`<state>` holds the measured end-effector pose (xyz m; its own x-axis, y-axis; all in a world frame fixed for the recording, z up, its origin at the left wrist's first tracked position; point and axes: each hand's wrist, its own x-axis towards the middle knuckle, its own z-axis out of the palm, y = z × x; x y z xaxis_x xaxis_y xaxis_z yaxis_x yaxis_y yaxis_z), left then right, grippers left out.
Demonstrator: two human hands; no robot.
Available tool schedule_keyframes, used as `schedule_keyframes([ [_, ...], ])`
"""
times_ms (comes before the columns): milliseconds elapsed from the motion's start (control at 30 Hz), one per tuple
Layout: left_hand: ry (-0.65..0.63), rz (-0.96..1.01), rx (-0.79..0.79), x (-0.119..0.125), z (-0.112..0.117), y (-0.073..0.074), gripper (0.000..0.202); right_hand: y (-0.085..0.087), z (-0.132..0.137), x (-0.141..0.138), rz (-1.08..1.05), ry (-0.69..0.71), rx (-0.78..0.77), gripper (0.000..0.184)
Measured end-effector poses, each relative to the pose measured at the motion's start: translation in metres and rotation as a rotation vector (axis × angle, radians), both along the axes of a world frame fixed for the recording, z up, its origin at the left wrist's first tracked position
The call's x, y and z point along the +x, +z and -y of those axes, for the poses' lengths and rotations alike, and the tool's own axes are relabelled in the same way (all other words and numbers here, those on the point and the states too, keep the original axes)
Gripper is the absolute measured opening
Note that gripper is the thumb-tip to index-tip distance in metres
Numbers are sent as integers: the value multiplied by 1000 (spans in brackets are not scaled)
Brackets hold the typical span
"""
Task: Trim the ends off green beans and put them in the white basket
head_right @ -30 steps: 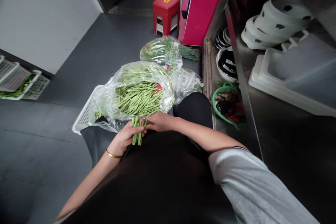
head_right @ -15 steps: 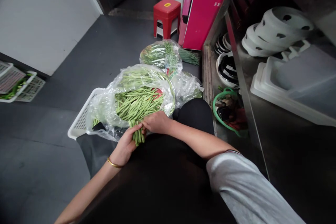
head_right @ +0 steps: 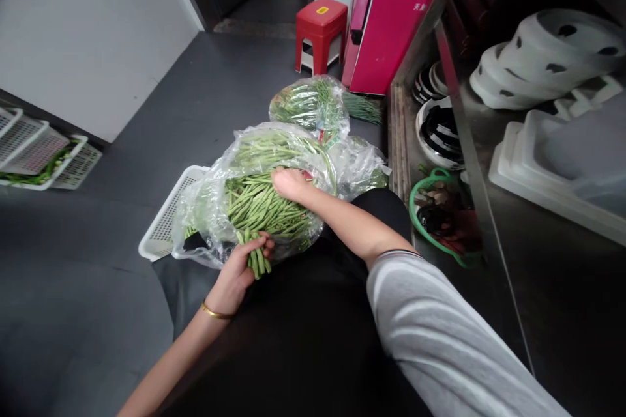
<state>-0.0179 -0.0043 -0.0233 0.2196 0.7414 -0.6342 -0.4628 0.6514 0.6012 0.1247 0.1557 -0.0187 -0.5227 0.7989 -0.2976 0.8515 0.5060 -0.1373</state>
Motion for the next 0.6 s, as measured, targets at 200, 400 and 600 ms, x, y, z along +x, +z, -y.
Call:
schedule_keyframes([
  [200, 177, -41, -71, 7, -7, -8, 30, 8, 114, 31, -222, -12, 82, 31],
  [400, 169, -21, 77, 17, 1, -3, 30, 1, 160, 44, -497, -59, -114, 22],
  [600, 89, -196, 258, 13, 11, 6, 30, 3, 157, 42, -388, 78, -815, 30],
])
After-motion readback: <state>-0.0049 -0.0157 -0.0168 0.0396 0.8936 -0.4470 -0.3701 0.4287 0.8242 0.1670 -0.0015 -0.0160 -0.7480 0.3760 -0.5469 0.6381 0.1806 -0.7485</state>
